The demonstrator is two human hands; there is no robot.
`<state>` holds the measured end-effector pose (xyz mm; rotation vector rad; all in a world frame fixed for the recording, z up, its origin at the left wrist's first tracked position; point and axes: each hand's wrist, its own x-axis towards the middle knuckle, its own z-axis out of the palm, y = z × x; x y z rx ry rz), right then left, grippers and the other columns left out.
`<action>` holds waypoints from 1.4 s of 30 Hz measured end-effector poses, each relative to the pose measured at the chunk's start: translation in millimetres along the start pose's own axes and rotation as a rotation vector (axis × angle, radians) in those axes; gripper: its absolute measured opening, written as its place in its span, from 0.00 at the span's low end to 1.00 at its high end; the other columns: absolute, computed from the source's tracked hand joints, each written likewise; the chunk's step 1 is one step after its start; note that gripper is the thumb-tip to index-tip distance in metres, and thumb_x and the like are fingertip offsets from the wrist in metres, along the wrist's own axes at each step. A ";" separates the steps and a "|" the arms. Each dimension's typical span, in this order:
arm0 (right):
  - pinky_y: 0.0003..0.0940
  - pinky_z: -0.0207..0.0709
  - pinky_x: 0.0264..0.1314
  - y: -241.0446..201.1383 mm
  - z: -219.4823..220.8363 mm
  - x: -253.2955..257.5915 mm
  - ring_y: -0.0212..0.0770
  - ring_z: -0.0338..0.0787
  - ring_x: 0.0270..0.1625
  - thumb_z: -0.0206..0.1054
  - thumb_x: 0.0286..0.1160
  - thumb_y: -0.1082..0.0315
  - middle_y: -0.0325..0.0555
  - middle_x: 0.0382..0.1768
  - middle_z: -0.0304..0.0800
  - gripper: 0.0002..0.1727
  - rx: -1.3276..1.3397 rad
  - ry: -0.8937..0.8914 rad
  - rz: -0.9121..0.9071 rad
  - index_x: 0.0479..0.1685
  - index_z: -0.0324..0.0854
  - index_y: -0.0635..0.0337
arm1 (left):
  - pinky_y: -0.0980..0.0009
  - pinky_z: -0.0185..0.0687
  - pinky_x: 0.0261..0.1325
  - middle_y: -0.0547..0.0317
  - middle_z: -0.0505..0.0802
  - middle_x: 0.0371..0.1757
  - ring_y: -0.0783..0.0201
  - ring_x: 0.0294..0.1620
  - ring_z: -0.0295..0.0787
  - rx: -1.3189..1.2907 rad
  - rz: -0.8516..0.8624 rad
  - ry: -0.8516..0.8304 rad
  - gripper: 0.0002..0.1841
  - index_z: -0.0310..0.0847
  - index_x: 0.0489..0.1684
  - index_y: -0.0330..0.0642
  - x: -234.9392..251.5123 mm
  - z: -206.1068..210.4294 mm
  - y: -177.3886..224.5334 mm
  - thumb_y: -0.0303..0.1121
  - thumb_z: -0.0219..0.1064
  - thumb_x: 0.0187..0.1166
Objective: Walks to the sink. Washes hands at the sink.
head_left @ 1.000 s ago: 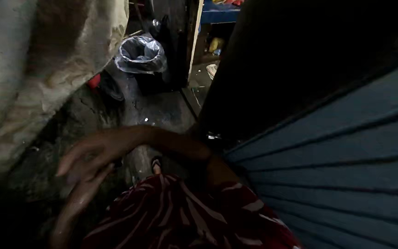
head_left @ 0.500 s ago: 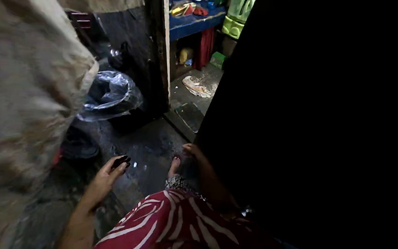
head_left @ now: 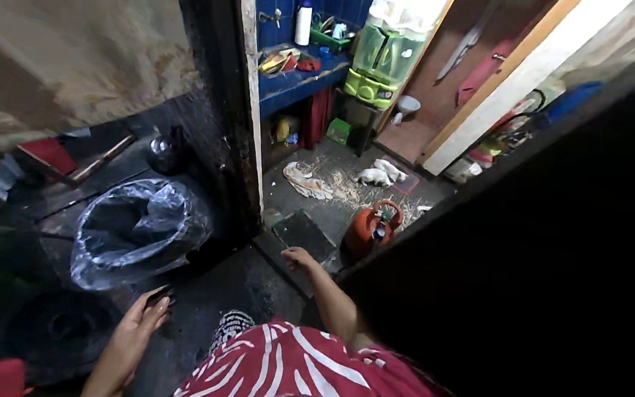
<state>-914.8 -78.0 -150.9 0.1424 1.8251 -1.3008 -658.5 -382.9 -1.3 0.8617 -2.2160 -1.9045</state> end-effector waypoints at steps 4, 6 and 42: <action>0.44 0.83 0.56 -64.5 -18.5 70.0 0.48 0.88 0.54 0.61 0.89 0.55 0.60 0.66 0.83 0.25 0.022 -0.052 -0.101 0.76 0.75 0.62 | 0.63 0.85 0.62 0.49 0.84 0.68 0.64 0.59 0.87 0.054 -0.026 -0.046 0.26 0.69 0.78 0.40 76.9 8.8 24.7 0.43 0.60 0.86; 0.43 0.82 0.56 -74.9 -35.7 95.3 0.47 0.88 0.53 0.61 0.89 0.55 0.59 0.65 0.84 0.25 0.068 -0.015 -0.063 0.76 0.74 0.62 | 0.61 0.85 0.64 0.48 0.84 0.69 0.62 0.62 0.87 0.066 -0.008 -0.073 0.26 0.70 0.79 0.41 120.0 15.2 37.1 0.44 0.61 0.85; 0.54 0.73 0.77 -45.9 -378.7 241.5 0.58 0.84 0.71 0.65 0.85 0.54 0.67 0.68 0.84 0.28 0.171 0.448 0.492 0.69 0.79 0.72 | 0.62 0.87 0.64 0.51 0.87 0.67 0.63 0.60 0.89 0.087 0.024 -0.645 0.26 0.70 0.78 0.40 551.5 364.7 236.9 0.42 0.62 0.84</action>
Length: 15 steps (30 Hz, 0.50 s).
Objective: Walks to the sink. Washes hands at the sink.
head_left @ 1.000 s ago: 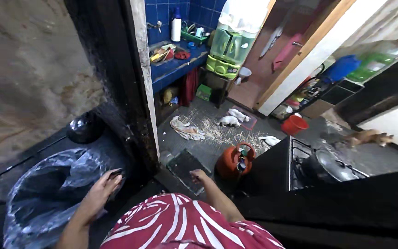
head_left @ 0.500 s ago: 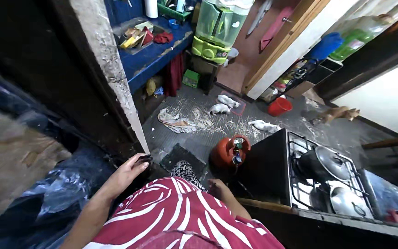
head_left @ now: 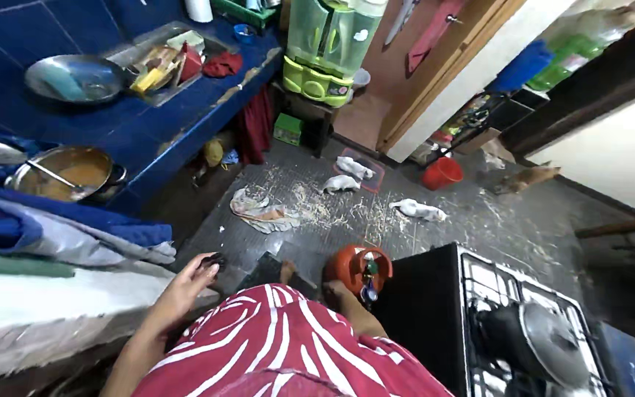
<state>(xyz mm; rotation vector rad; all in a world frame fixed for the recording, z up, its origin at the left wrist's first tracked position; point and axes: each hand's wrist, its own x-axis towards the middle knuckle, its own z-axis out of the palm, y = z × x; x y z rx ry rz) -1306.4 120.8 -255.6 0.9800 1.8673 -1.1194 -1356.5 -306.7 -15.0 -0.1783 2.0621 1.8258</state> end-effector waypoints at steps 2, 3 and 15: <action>0.51 0.76 0.75 4.6 -40.2 -6.8 0.54 0.86 0.69 0.66 0.84 0.56 0.63 0.65 0.86 0.25 -0.043 -0.003 0.010 0.66 0.82 0.71 | 0.61 0.85 0.66 0.49 0.86 0.68 0.61 0.62 0.87 0.017 -0.020 0.077 0.27 0.70 0.79 0.40 31.1 7.9 20.6 0.42 0.62 0.84; 0.50 0.77 0.74 1.0 -61.9 -18.8 0.52 0.86 0.68 0.65 0.84 0.56 0.60 0.65 0.88 0.24 -0.085 0.008 -0.013 0.65 0.83 0.69 | 0.61 0.85 0.66 0.49 0.86 0.68 0.61 0.62 0.87 0.036 -0.018 0.111 0.27 0.70 0.79 0.41 46.1 11.1 29.9 0.43 0.62 0.84; 0.49 0.82 0.59 -66.5 -164.9 60.3 0.52 0.87 0.54 0.59 0.89 0.59 0.64 0.54 0.87 0.23 0.336 0.244 -0.067 0.64 0.78 0.73 | 0.56 0.83 0.69 0.44 0.83 0.72 0.55 0.67 0.85 0.071 0.004 0.263 0.28 0.68 0.81 0.41 205.1 16.2 104.3 0.45 0.62 0.85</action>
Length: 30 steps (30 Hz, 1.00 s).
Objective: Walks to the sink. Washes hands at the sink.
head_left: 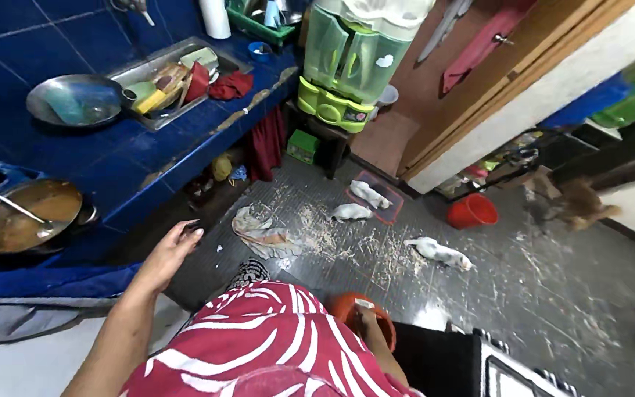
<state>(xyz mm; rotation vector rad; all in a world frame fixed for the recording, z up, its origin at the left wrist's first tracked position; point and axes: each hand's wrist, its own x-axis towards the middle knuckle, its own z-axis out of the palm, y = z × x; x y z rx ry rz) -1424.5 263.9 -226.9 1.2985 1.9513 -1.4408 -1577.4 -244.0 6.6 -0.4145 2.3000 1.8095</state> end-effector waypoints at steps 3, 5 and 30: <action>0.43 0.83 0.55 -33.1 22.9 7.3 0.46 0.87 0.49 0.57 0.91 0.62 0.60 0.52 0.88 0.20 0.043 -0.168 0.002 0.64 0.78 0.73 | 0.57 0.82 0.70 0.45 0.84 0.71 0.57 0.67 0.86 -0.015 0.012 -0.062 0.27 0.69 0.81 0.42 47.9 16.4 19.0 0.44 0.62 0.86; 0.40 0.83 0.48 -58.2 50.0 44.0 0.43 0.86 0.42 0.56 0.92 0.61 0.57 0.47 0.88 0.20 0.017 -0.242 0.078 0.63 0.79 0.72 | 0.57 0.82 0.71 0.45 0.84 0.72 0.57 0.67 0.85 -0.015 0.023 -0.102 0.27 0.69 0.81 0.43 81.3 26.7 30.6 0.45 0.63 0.86; 0.55 0.82 0.60 -600.9 301.9 242.7 0.57 0.89 0.54 0.64 0.87 0.55 0.66 0.59 0.87 0.25 -0.491 -0.360 -0.332 0.71 0.79 0.67 | 0.59 0.84 0.67 0.47 0.85 0.70 0.59 0.64 0.87 -0.225 -0.069 0.144 0.26 0.68 0.80 0.41 410.3 -93.9 102.0 0.43 0.62 0.86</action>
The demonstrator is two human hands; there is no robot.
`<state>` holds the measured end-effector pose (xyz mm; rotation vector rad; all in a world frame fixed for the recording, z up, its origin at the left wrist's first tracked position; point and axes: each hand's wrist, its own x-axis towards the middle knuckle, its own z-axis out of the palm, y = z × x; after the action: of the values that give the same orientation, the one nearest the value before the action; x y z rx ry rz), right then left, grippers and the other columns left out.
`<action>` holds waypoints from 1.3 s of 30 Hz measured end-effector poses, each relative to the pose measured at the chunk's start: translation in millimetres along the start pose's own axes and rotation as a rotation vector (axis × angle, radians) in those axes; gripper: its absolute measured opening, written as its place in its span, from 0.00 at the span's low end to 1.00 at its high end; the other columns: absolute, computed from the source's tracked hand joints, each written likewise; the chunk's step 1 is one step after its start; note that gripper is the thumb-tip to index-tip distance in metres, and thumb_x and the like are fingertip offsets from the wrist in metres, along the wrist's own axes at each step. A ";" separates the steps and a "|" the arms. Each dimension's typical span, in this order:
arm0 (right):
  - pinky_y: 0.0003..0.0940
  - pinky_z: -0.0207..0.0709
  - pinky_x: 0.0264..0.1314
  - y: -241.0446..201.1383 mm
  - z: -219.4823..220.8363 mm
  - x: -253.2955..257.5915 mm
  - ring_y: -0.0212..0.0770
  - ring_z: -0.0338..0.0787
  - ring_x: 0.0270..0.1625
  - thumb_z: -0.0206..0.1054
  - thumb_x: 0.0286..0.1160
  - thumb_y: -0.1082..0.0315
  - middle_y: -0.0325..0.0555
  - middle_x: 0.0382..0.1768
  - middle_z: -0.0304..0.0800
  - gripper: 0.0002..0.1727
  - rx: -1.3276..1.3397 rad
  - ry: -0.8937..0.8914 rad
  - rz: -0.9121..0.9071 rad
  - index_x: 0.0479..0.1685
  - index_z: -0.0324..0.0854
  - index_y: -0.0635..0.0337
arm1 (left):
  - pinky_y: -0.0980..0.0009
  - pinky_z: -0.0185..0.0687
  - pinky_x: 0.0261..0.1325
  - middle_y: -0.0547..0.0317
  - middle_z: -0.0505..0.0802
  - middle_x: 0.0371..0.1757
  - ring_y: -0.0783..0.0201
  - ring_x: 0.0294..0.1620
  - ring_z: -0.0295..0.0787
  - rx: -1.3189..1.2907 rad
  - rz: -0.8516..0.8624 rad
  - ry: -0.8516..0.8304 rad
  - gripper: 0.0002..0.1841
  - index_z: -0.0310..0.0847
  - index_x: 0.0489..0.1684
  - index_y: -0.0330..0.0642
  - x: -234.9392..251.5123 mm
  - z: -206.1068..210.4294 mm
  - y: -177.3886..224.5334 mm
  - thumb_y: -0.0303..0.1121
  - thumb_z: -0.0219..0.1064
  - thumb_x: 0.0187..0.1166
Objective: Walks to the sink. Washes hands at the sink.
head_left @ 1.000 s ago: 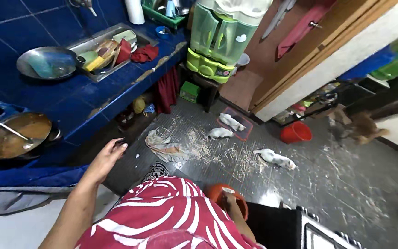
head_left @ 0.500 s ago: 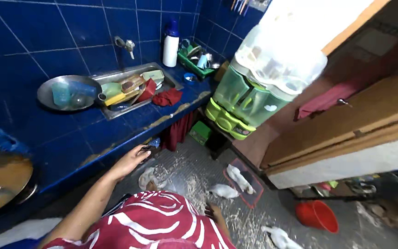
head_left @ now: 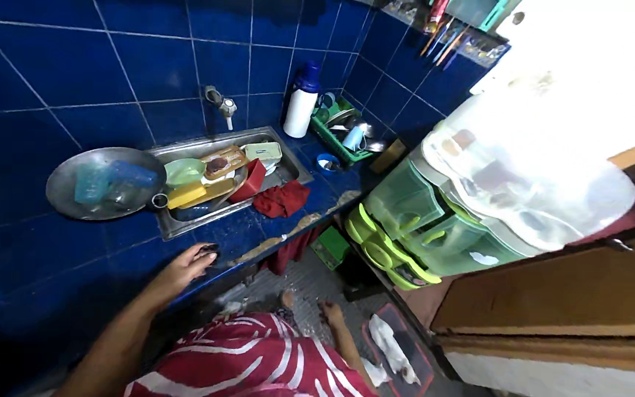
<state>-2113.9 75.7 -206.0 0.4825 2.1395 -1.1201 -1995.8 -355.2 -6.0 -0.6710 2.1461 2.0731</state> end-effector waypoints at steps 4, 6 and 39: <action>0.55 0.79 0.72 -133.9 -35.6 45.8 0.55 0.88 0.66 0.66 0.85 0.59 0.62 0.66 0.87 0.23 -0.156 0.078 -0.321 0.72 0.81 0.65 | 0.57 0.86 0.64 0.44 0.86 0.68 0.56 0.61 0.89 -0.078 -0.013 0.206 0.28 0.66 0.82 0.41 -2.3 -20.5 -6.8 0.45 0.59 0.87; 0.55 0.77 0.76 -207.8 -55.8 66.9 0.56 0.87 0.70 0.67 0.84 0.59 0.62 0.68 0.86 0.25 -0.200 0.150 -0.509 0.74 0.79 0.65 | 0.57 0.86 0.64 0.44 0.85 0.69 0.56 0.60 0.89 -0.128 -0.013 0.323 0.29 0.63 0.84 0.41 -3.8 -26.7 -10.6 0.45 0.57 0.88; 0.54 0.58 0.90 -459.5 -81.2 319.1 0.54 0.67 0.88 0.58 0.87 0.50 0.51 0.85 0.71 0.29 -1.028 0.229 -0.850 0.81 0.76 0.56 | 0.50 0.72 0.82 0.43 0.75 0.83 0.53 0.82 0.75 0.252 0.327 0.714 0.35 0.55 0.91 0.48 328.1 -63.3 235.7 0.59 0.46 0.90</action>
<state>-2642.3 -110.8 -131.0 -0.8648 2.8228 -0.1662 -2361.8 -502.0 101.9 -1.2396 3.0084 1.8062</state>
